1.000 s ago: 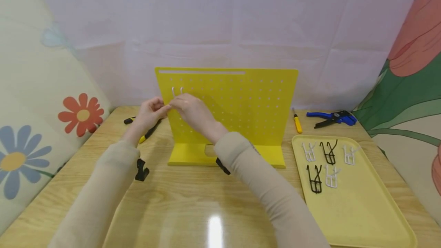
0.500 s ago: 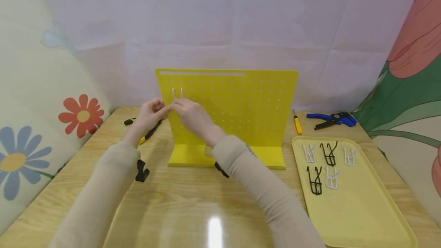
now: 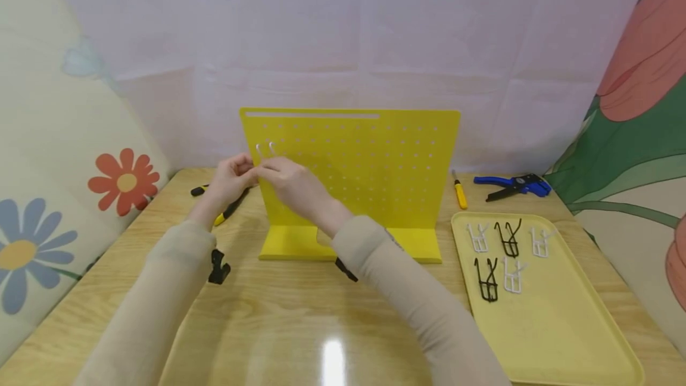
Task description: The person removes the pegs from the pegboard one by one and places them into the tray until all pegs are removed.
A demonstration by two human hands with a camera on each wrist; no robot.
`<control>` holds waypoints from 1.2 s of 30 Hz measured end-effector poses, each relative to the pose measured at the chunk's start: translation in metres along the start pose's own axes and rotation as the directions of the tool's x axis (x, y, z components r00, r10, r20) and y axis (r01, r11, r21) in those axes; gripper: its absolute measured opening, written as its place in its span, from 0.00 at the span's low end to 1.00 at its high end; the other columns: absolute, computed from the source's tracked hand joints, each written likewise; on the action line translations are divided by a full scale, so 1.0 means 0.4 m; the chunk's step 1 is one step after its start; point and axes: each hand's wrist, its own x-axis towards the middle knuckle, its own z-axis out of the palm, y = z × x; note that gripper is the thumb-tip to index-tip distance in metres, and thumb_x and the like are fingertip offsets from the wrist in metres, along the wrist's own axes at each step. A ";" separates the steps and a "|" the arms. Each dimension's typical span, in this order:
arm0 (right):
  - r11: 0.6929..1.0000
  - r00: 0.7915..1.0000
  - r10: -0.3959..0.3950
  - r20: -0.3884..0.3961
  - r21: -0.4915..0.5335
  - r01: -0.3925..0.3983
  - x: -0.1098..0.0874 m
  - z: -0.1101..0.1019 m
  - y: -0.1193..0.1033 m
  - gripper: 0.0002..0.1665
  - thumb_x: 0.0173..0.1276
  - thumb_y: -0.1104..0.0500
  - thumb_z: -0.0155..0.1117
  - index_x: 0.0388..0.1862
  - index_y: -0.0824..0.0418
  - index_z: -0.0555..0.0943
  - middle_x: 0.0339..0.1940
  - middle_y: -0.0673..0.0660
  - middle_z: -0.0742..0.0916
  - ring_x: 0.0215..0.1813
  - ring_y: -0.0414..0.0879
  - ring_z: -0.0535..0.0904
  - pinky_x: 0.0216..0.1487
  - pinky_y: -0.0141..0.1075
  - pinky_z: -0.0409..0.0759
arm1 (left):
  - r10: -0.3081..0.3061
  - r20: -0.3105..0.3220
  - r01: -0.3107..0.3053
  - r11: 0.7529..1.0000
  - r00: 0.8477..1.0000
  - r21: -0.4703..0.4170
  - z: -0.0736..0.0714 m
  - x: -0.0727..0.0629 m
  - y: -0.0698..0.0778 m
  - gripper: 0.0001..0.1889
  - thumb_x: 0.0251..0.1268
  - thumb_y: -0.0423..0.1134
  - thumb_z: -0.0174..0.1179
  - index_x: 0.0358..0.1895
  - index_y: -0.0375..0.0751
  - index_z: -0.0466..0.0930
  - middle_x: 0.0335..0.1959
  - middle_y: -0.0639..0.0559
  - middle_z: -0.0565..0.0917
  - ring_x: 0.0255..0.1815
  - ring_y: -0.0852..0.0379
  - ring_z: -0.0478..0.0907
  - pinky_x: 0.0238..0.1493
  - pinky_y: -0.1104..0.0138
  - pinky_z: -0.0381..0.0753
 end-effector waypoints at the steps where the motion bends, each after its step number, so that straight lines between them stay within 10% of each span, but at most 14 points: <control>1: 1.000 1.000 -0.005 -0.006 0.022 0.005 -0.001 -0.002 -0.002 0.13 0.65 0.72 0.57 0.47 0.66 0.82 0.45 0.59 0.86 0.49 0.48 0.82 0.55 0.26 0.78 | 0.005 -0.003 -0.005 1.000 1.000 0.002 0.000 0.000 -0.001 0.02 0.68 0.31 0.53 0.36 0.37 0.73 0.25 0.74 0.79 0.32 0.73 0.77 0.37 0.79 0.80; 15: 0.978 0.966 -0.088 -0.243 0.163 0.131 -0.043 -0.071 -0.018 0.11 0.64 0.73 0.58 0.44 0.69 0.83 0.38 0.62 0.84 0.44 0.51 0.82 0.51 0.27 0.80 | -0.014 0.016 0.013 0.999 1.000 0.038 0.007 -0.001 0.008 0.15 0.68 0.40 0.55 0.45 0.28 0.73 0.27 0.71 0.81 0.34 0.71 0.79 0.42 0.75 0.82; 29: 0.963 0.910 -0.012 -0.415 0.239 0.122 -0.140 -0.181 0.032 0.11 0.54 0.79 0.64 0.37 0.73 0.83 0.33 0.66 0.85 0.30 0.49 0.82 0.29 0.30 0.79 | -0.040 -0.002 0.040 0.994 0.999 0.098 -0.004 -0.008 0.007 0.14 0.68 0.43 0.55 0.43 0.33 0.74 0.27 0.70 0.80 0.35 0.70 0.78 0.45 0.71 0.82; 36: 0.974 0.917 0.058 -0.395 0.225 0.035 -0.217 -0.261 0.052 0.13 0.50 0.81 0.65 0.36 0.73 0.84 0.31 0.64 0.86 0.28 0.48 0.81 0.30 0.26 0.78 | -0.036 0.001 0.036 0.992 0.999 0.124 0.000 -0.007 0.004 0.14 0.68 0.44 0.55 0.40 0.34 0.73 0.28 0.69 0.81 0.35 0.70 0.78 0.49 0.66 0.82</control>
